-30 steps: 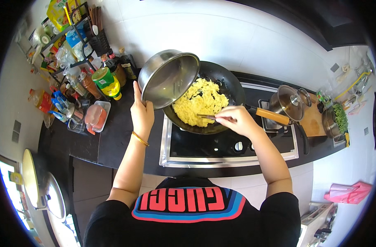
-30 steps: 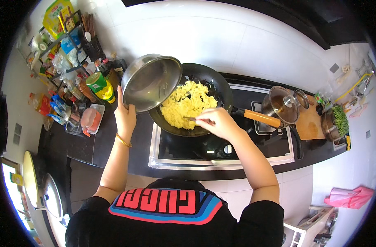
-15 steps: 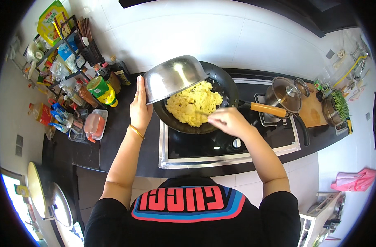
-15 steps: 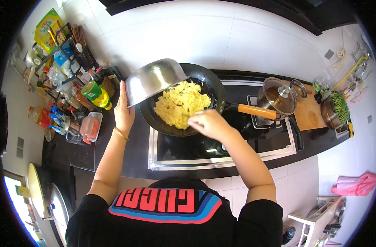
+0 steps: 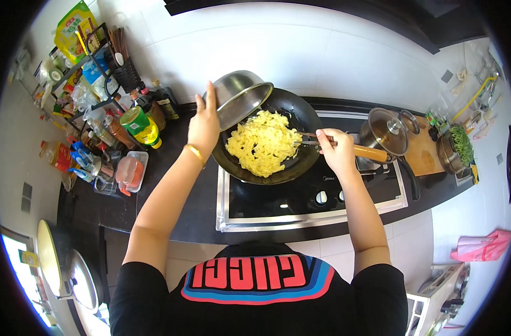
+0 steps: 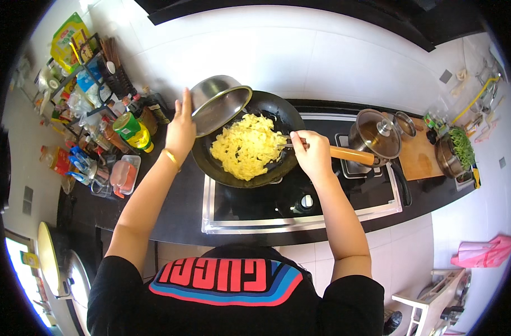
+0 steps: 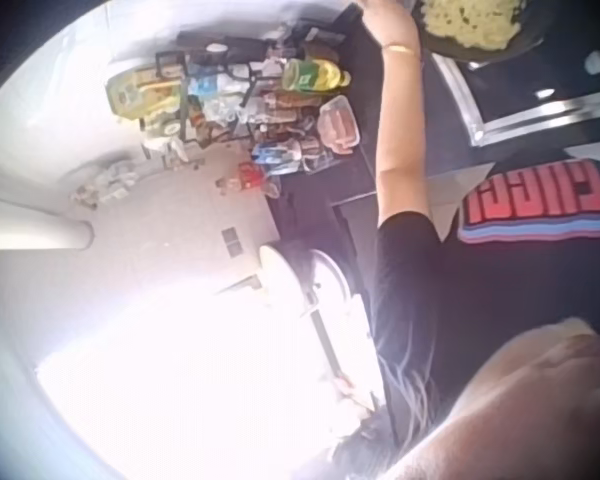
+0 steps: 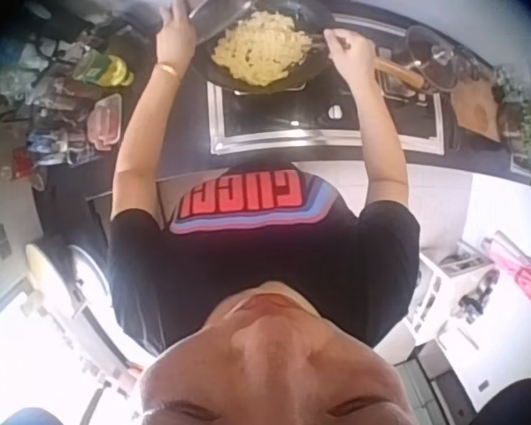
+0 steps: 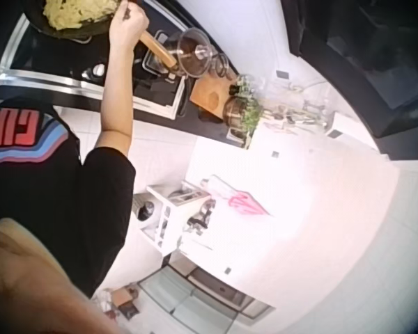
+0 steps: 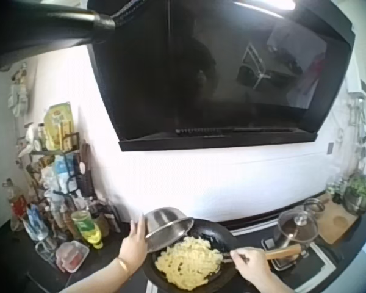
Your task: The person pours beaten eggs from a metal bowl into a hot wok and scrambles them with chopsticks. They continuously stir and fold the eggs until they are fully cooked and fluffy, then set the empty bowl aside.
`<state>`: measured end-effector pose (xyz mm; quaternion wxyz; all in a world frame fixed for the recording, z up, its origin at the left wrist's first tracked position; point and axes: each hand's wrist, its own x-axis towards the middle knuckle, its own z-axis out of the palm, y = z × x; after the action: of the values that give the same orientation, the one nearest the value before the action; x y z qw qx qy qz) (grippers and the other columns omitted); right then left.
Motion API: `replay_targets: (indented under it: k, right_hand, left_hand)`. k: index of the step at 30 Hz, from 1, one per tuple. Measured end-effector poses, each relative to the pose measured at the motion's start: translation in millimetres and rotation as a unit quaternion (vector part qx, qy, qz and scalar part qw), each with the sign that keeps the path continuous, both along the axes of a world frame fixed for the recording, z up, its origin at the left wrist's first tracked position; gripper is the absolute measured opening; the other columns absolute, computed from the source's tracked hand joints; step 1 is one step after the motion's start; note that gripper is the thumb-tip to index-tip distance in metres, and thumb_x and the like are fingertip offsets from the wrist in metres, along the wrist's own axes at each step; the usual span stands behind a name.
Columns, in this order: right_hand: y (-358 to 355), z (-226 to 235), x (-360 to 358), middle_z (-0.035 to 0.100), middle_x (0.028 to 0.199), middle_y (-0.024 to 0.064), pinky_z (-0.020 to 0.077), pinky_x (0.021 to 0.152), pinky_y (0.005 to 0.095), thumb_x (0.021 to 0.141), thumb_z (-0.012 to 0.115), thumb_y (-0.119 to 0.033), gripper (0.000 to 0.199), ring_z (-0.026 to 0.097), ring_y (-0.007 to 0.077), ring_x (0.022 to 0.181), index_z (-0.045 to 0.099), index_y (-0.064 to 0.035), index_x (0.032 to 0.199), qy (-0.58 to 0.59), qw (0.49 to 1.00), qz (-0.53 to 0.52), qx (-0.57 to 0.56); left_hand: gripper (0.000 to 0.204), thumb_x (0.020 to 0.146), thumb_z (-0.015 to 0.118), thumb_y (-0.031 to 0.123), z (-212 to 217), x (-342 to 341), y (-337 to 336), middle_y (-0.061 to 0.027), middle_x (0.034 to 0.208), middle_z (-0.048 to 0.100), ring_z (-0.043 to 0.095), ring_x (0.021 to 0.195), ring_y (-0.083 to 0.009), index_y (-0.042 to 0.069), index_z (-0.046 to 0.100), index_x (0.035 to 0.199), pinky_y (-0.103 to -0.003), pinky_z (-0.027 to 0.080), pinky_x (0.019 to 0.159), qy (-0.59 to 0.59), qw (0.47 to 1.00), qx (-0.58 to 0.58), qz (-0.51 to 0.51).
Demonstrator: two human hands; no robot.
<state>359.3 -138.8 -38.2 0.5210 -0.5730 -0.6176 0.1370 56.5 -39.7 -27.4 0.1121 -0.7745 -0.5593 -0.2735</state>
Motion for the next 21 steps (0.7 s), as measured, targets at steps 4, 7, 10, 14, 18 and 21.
replay_targets:
  k: [4,7,10,14,18,21]
  right_hand:
    - [3.4,-9.9,-6.7,0.056,0.058,0.0169,0.0419,0.048,0.0328,0.083,0.061,-0.013,0.019,0.056,0.0261,0.049,0.062,0.0032,0.073,-0.018,0.998,-0.066,-0.004]
    - [6.9,-19.7,-14.2,0.057,0.057,0.0173,0.0441,0.05,0.0344,0.084,0.06,-0.015,0.022,0.058,0.0297,0.05,0.062,0.0025,0.071,0.007,0.996,-0.079,-0.031]
    - [14.5,-35.5,-26.6,0.058,0.059,0.0187,0.0456,0.051,0.0341,0.083,0.061,-0.017,0.021,0.061,0.0296,0.052,0.064,0.0019,0.074,0.039,0.996,-0.074,-0.034]
    - [29.3,-47.8,-53.4,0.063,0.059,0.0146,0.0469,0.051,0.0292,0.084,0.062,-0.016,0.021,0.063,0.0206,0.052,0.067,0.0034,0.08,0.123,0.991,-0.04,-0.023]
    - [37.6,-36.3,-83.1,0.065,0.067,0.0076,0.0512,0.054,0.0223,0.087,0.061,-0.014,0.021,0.065,0.0134,0.06,0.066,0.0072,0.086,0.176,0.984,0.001,-0.039]
    - [40.7,-17.9,-100.2,0.065,0.068,0.0078,0.0498,0.056,0.024,0.086,0.063,-0.015,0.02,0.063,0.0121,0.06,0.066,0.0049,0.087,0.074,0.995,0.065,0.027]
  left_hand:
    - [0.087,0.076,0.053,-0.003,10.9,42.5,10.5,-0.0437,0.129,0.031,0.067,0.065,-0.0304,0.005,-0.001,0.145,-0.028,0.053,0.052,0.16,0.979,-0.079,0.101]
    - [0.083,0.078,0.051,-0.001,-5.1,57.7,20.6,-0.0463,0.127,0.029,0.067,0.068,-0.0304,0.005,0.002,0.145,-0.027,0.054,0.055,0.162,0.977,-0.088,0.106]
    - [0.08,0.081,0.05,0.002,-6.6,71.5,19.9,-0.0496,0.126,0.026,0.067,0.077,-0.0323,0.004,0.002,0.145,-0.027,0.053,0.065,0.125,0.966,-0.196,0.115]
    - [0.079,0.081,0.051,0.004,-36.7,71.4,35.2,-0.0524,0.123,0.025,0.065,0.086,-0.0396,-0.001,0.004,0.144,-0.027,0.052,0.069,0.172,0.96,-0.198,0.099]
    - [0.08,0.081,0.053,0.007,-29.3,66.2,36.0,-0.0544,0.12,0.026,0.061,0.093,-0.0462,-0.008,0.003,0.141,-0.029,0.053,0.071,0.252,0.943,-0.201,0.078]
    - [0.087,0.078,0.057,0.011,-18.3,46.4,41.1,-0.0464,0.112,0.044,0.055,0.1,-0.05,-0.014,-0.002,0.137,-0.034,0.053,0.073,0.129,0.958,-0.249,0.058]
